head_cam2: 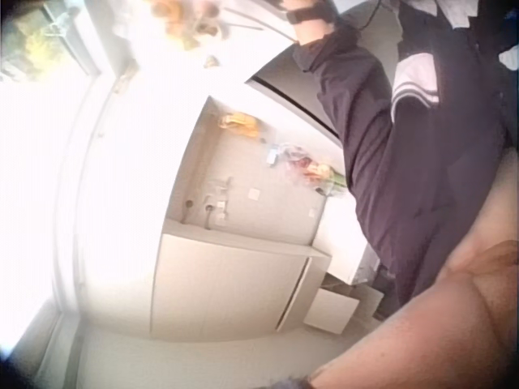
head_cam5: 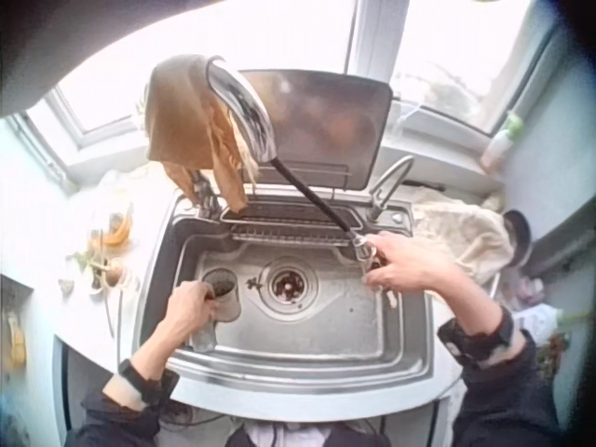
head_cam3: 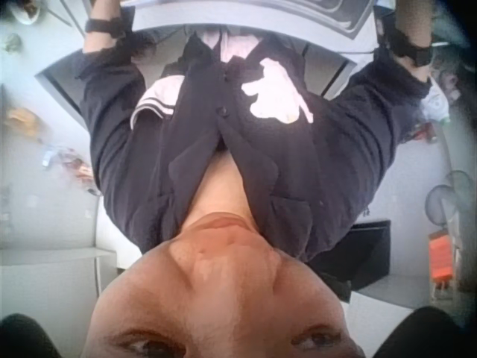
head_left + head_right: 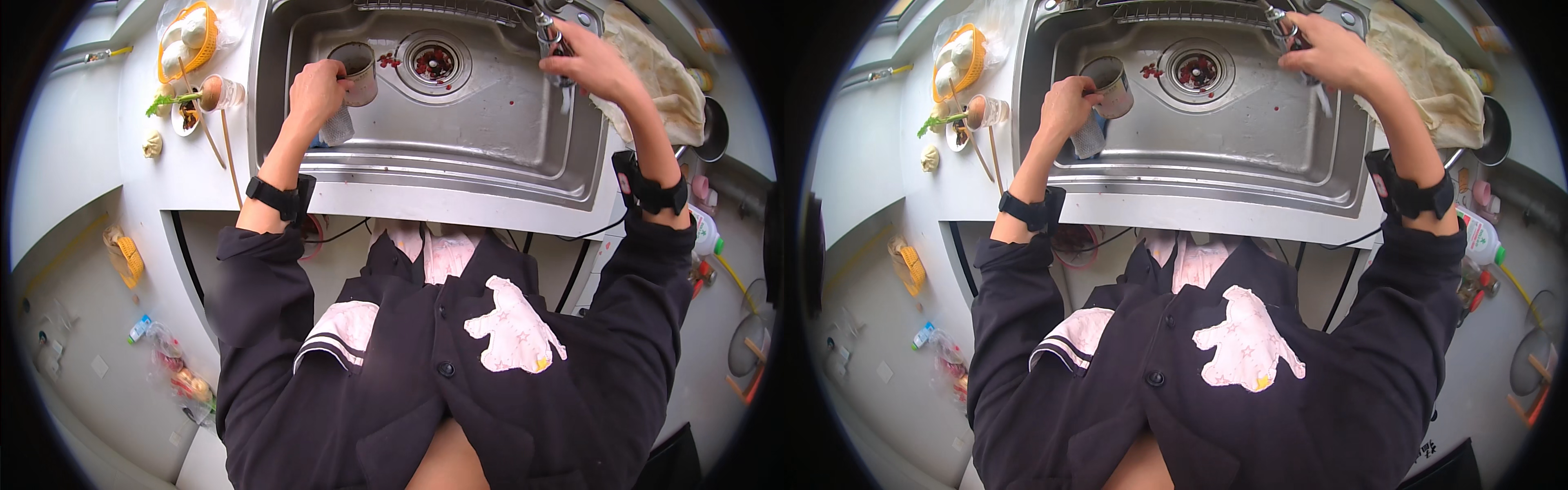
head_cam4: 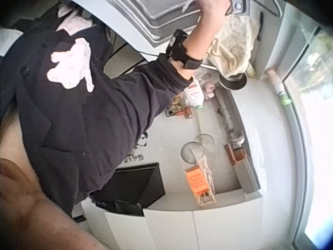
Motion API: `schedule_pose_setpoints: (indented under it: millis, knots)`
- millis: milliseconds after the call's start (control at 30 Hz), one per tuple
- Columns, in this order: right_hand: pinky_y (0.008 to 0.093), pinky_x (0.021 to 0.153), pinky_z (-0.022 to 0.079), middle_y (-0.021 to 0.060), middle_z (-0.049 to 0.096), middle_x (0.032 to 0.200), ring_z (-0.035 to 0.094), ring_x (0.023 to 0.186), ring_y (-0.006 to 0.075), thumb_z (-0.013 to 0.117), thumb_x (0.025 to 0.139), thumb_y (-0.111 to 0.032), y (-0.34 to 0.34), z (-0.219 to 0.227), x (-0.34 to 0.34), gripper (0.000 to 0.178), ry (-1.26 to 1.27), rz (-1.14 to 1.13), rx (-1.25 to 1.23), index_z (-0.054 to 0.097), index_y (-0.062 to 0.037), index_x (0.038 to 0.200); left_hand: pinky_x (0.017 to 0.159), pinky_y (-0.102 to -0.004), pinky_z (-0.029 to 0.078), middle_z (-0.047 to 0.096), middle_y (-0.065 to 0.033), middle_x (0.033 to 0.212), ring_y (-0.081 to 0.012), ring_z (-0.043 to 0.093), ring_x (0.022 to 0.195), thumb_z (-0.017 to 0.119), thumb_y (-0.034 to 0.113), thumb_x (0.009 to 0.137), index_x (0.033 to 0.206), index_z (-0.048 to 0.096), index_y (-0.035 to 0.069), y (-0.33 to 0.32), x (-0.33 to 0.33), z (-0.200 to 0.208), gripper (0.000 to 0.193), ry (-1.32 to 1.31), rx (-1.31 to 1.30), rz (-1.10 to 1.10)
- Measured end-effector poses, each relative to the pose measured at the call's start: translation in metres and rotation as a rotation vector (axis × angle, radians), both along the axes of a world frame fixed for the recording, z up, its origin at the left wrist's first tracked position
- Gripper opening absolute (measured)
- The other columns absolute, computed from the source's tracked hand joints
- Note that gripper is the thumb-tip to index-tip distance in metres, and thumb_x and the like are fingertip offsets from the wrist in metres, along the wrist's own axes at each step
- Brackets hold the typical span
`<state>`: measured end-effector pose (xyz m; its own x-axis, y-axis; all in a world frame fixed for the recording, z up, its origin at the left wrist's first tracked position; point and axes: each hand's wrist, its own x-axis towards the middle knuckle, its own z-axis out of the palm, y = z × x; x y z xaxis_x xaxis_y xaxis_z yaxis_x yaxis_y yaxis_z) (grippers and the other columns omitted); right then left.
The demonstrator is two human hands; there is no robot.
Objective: The person cleans a kitchen sink by removing the drain strainer, rinsing it, and wiping the sink basin with a cloth. They then place the strainer into a pink bucket containing dried red berries and other debris, and finally rinse a small metal cup under the tap.
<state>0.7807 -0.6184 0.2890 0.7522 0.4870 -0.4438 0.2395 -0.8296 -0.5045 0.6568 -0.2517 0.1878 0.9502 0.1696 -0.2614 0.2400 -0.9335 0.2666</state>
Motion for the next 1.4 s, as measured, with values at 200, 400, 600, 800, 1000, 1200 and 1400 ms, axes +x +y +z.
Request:
schedule_pose_setpoints:
  millis: [200,400,600,800,1000,1200,1400]
  knots:
    - [0.0314,0.047,0.051,0.0032,0.056,0.085,0.056,0.070,0.0147,0.070,0.085,-0.027,-0.005,-0.010,-0.031,0.034,0.218,-0.019,0.131,0.055,-0.0065,0.107,0.082,-0.0440,0.055,0.074,-0.0166,0.097,-0.0371,0.070,0.094,0.075,0.020,0.084,0.103,0.076,0.008,0.004,-0.006,0.003,0.022,0.039,0.005,0.030]
    - [0.0334,0.049,0.055,0.0085,0.060,0.090,0.063,0.076,0.0180,0.072,0.083,-0.031,0.000,-0.023,-0.030,0.043,-0.044,-0.074,0.136,0.056,-0.0056,0.113,0.081,-0.0444,0.055,0.074,-0.0173,0.094,-0.0373,0.071,0.090,0.075,0.018,0.084,0.099,0.077,0.007,0.006,-0.008,-0.001,0.019,-0.005,-0.001,0.031]
    - [0.0322,0.052,0.058,0.0077,0.065,0.099,0.065,0.078,0.0151,0.073,0.084,-0.028,0.010,-0.035,-0.039,0.046,0.348,0.005,0.297,0.058,-0.0042,0.120,0.081,-0.0449,0.055,0.074,-0.0172,0.095,-0.0382,0.070,0.092,0.075,0.018,0.084,0.100,0.077,0.009,0.010,-0.008,-0.003,0.019,0.004,0.002,0.044]
    - [0.0310,0.057,0.058,0.0057,0.067,0.098,0.065,0.077,0.0143,0.073,0.085,-0.024,0.040,-0.082,-0.029,0.036,0.174,0.002,0.452,0.060,-0.0065,0.114,0.082,-0.0451,0.055,0.074,-0.0169,0.096,-0.0384,0.070,0.093,0.076,0.020,0.083,0.101,0.077,0.009,0.019,-0.006,-0.001,0.020,-0.018,0.020,0.047]
    - [0.0270,0.060,0.054,0.0032,0.063,0.092,0.060,0.074,0.0107,0.077,0.086,-0.019,0.027,-0.092,0.009,0.036,0.067,-0.024,0.310,0.057,-0.0036,0.112,0.081,-0.0431,0.055,0.074,-0.0162,0.095,-0.0360,0.071,0.092,0.075,0.024,0.084,0.102,0.076,0.009,0.028,-0.007,0.002,0.023,-0.011,0.027,0.065]
    - [0.0324,0.062,0.054,0.0061,0.063,0.085,0.064,0.067,0.0148,0.077,0.082,-0.023,0.021,-0.081,0.001,0.033,-0.001,-0.018,0.288,0.060,-0.0053,0.104,0.082,-0.0440,0.055,0.074,-0.0167,0.096,-0.0372,0.071,0.093,0.075,0.023,0.085,0.102,0.076,0.009,0.036,-0.008,-0.002,0.022,-0.005,0.027,0.073]
    - [0.0445,0.081,0.051,0.0156,0.059,0.101,0.062,0.095,0.0363,0.079,0.076,-0.020,0.054,-0.113,0.017,0.034,-0.413,-0.102,0.361,0.061,-0.0077,0.102,0.082,-0.0450,0.055,0.074,-0.0170,0.097,-0.0387,0.070,0.093,0.075,0.023,0.085,0.103,0.077,0.010,0.042,-0.005,-0.001,0.021,-0.044,0.017,0.064]
